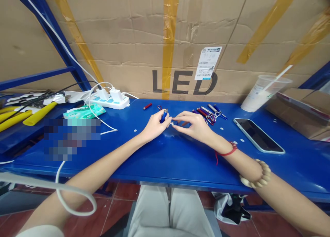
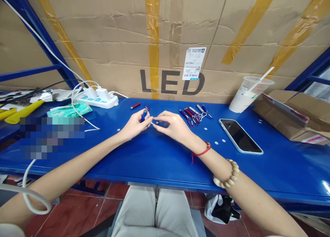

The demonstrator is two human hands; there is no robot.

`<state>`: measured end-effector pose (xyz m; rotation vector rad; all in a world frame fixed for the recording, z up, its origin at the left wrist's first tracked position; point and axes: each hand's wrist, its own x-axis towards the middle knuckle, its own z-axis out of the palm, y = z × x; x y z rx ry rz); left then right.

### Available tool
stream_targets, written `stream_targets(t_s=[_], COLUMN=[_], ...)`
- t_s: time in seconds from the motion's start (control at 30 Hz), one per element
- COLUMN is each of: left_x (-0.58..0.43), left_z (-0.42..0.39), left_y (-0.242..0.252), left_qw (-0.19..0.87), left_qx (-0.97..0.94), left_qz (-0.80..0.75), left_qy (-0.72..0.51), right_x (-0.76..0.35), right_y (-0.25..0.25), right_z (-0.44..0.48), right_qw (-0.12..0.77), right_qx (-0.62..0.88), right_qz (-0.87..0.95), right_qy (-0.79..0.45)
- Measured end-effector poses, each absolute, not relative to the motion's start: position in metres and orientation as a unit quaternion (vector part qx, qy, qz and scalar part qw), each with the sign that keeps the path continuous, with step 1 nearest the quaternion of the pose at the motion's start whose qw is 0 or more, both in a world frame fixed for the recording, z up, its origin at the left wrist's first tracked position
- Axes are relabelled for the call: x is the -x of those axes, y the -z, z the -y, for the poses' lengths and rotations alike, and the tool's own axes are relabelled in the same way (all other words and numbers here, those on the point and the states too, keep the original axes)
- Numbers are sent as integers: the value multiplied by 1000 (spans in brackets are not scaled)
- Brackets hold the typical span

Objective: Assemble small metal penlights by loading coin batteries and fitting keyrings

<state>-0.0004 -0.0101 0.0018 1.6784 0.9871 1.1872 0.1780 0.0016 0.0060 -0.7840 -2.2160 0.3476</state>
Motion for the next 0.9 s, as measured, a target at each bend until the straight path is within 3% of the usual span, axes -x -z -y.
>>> stream_targets(t_s=[0.13,0.3,0.47,0.67,0.9], left_x=[-3,-6,-4,-6,-5], left_z=[10,8,6,6,6], left_y=[0,-2,-2,1,-1], left_qw=[454,516,555,615,586], left_qx=[-654,-613,-592,-557,-568], left_qz=[-387,-369,-403,-357,-373], left_qy=[-465,-472,-424,-430,-442], right_x=[-176,-177,-176,-178,-179], right_y=[-5,-4,-3,-8,-11], right_z=[-1,-6,-10,-6,-2], right_qw=[376,392,422,423,386], right_qx=[335,411,380,346,331], right_qz=[851,771,707,751,814], right_qy=[-148,-287,-422,-372,-282])
